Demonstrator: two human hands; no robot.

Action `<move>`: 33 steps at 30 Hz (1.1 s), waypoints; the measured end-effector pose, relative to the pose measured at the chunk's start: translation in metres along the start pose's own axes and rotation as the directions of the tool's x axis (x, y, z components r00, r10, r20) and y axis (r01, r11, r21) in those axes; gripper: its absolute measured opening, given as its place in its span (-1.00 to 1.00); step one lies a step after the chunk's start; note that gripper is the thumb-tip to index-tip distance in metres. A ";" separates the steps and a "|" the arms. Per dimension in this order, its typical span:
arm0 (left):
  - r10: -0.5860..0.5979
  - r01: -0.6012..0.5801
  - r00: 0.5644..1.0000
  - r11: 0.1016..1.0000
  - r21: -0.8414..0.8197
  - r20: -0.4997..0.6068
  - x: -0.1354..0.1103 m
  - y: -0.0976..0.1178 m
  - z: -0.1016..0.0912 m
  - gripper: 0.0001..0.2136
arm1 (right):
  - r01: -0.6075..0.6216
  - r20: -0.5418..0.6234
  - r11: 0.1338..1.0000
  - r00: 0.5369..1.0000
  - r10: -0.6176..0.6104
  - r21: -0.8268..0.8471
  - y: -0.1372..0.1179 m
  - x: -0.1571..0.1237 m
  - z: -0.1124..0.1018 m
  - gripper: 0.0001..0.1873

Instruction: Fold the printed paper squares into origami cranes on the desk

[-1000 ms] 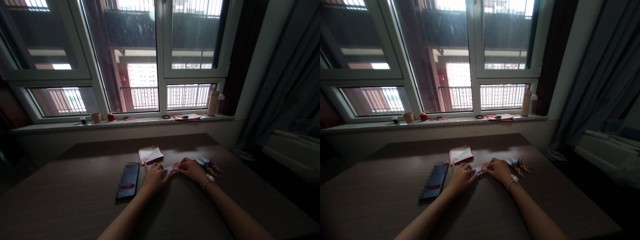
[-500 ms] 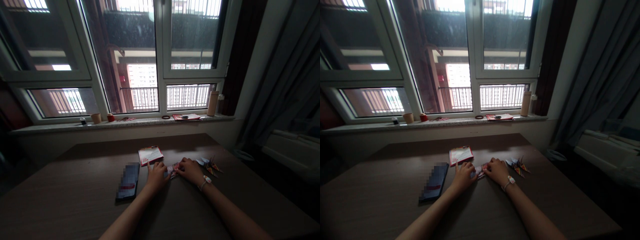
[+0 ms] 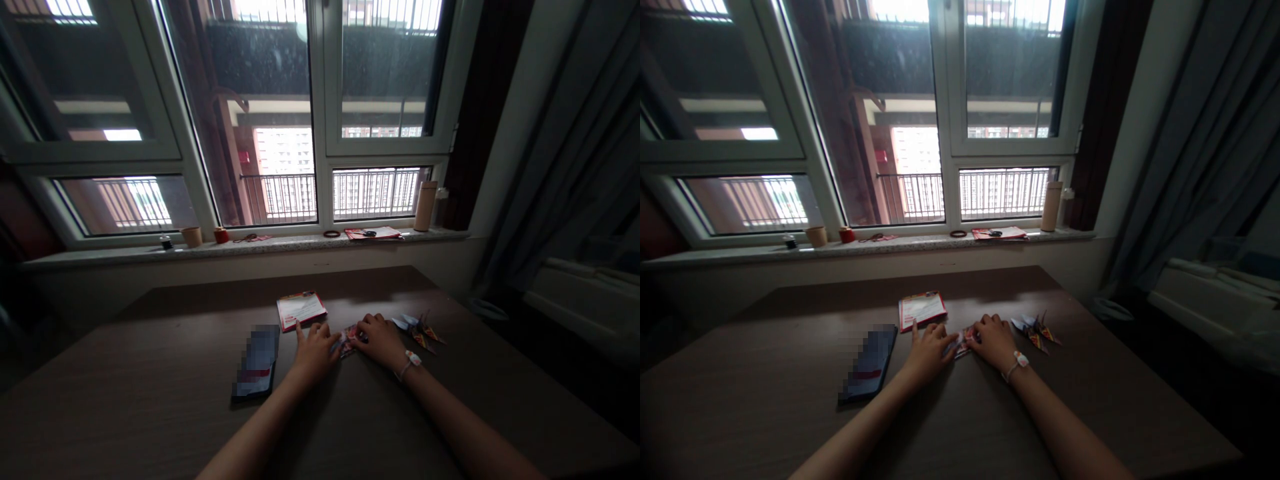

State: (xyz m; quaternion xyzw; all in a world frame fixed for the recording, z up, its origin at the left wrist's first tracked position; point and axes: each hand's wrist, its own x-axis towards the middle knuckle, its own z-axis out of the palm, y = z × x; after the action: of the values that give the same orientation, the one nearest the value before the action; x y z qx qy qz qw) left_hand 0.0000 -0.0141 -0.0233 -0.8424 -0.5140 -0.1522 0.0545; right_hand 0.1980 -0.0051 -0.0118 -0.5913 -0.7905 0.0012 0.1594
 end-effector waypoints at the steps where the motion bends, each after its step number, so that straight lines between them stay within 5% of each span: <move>1: 0.004 -0.004 1.000 1.000 0.014 0.003 0.000 0.000 -0.001 -0.71 | -0.001 -0.001 1.000 1.000 0.001 -0.002 0.000 0.000 0.000 -0.68; 14: 0.005 -0.007 0.998 0.999 0.034 0.059 0.002 -0.003 0.001 -0.64 | 0.066 0.016 0.992 0.998 -0.068 0.104 -0.005 -0.002 -0.002 -0.84; 33: -0.096 0.098 0.992 0.995 -0.026 0.081 -0.001 -0.005 0.003 -0.63 | 0.032 0.078 0.981 0.996 -0.047 0.189 0.002 -0.001 -0.002 -0.68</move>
State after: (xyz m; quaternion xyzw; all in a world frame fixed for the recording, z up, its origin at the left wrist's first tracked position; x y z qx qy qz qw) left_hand -0.0039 -0.0118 -0.0264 -0.8225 -0.5538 -0.1285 0.0138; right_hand 0.2004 -0.0060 -0.0101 -0.5572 -0.8044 0.0968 0.1818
